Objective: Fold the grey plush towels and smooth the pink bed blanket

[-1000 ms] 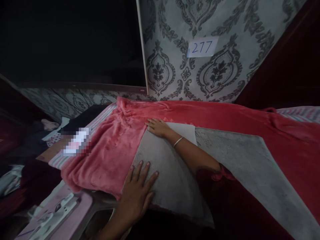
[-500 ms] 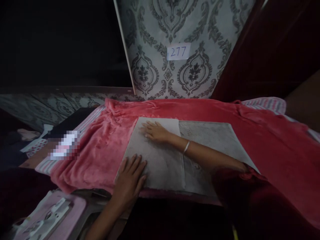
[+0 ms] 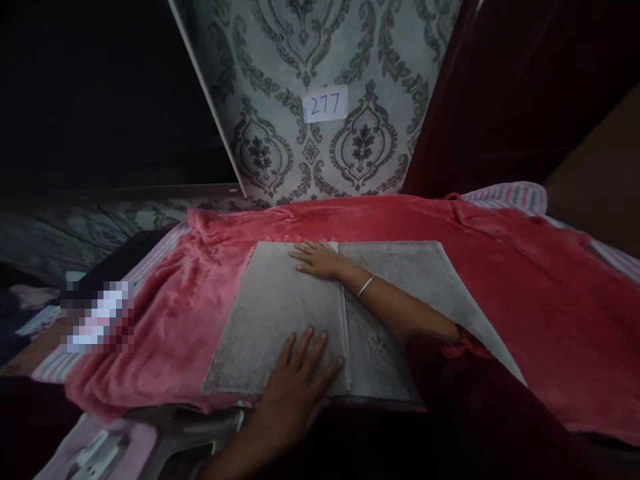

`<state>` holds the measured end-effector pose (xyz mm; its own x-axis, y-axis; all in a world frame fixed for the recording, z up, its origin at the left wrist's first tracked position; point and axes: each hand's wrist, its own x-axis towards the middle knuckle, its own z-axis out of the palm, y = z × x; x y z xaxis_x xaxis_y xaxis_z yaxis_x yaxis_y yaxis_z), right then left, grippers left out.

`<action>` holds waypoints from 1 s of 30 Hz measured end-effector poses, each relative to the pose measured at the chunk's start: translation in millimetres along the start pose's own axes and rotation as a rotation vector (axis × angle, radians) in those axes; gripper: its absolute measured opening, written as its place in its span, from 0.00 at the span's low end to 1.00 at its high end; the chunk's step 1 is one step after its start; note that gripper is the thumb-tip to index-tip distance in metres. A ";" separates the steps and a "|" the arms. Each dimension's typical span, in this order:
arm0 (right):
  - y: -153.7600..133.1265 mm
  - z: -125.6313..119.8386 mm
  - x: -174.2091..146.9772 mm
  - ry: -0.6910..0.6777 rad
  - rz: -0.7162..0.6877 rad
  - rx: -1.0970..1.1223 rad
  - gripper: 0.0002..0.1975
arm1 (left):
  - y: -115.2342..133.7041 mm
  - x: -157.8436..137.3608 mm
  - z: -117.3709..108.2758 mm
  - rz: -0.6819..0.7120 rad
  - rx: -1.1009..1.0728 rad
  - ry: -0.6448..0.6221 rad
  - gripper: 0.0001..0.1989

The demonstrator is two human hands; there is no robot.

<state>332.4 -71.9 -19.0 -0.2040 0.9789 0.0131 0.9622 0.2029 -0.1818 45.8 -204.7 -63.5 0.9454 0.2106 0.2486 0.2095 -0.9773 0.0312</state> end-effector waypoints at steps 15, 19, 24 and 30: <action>42.7 -1.1 22.8 0.039 0.235 0.055 0.32 | -5.8 3.0 -9.6 0.089 0.031 0.025 0.35; 17.7 -19.7 11.8 0.111 0.303 0.011 0.32 | -7.1 2.6 -12.9 0.074 0.010 0.013 0.37; -42.8 -9.9 -41.7 0.160 0.071 -0.015 0.31 | -2.1 6.3 -16.5 0.090 0.018 0.002 0.32; -69.6 20.0 -97.6 0.025 -0.159 0.022 0.31 | 21.6 9.6 2.7 0.124 0.107 0.071 0.30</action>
<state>281.7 -182.1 -27.3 -0.3489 0.9347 0.0681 0.9138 0.3555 -0.1966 60.1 -223.8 -63.1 0.9463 0.0827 0.3124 0.1214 -0.9869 -0.1065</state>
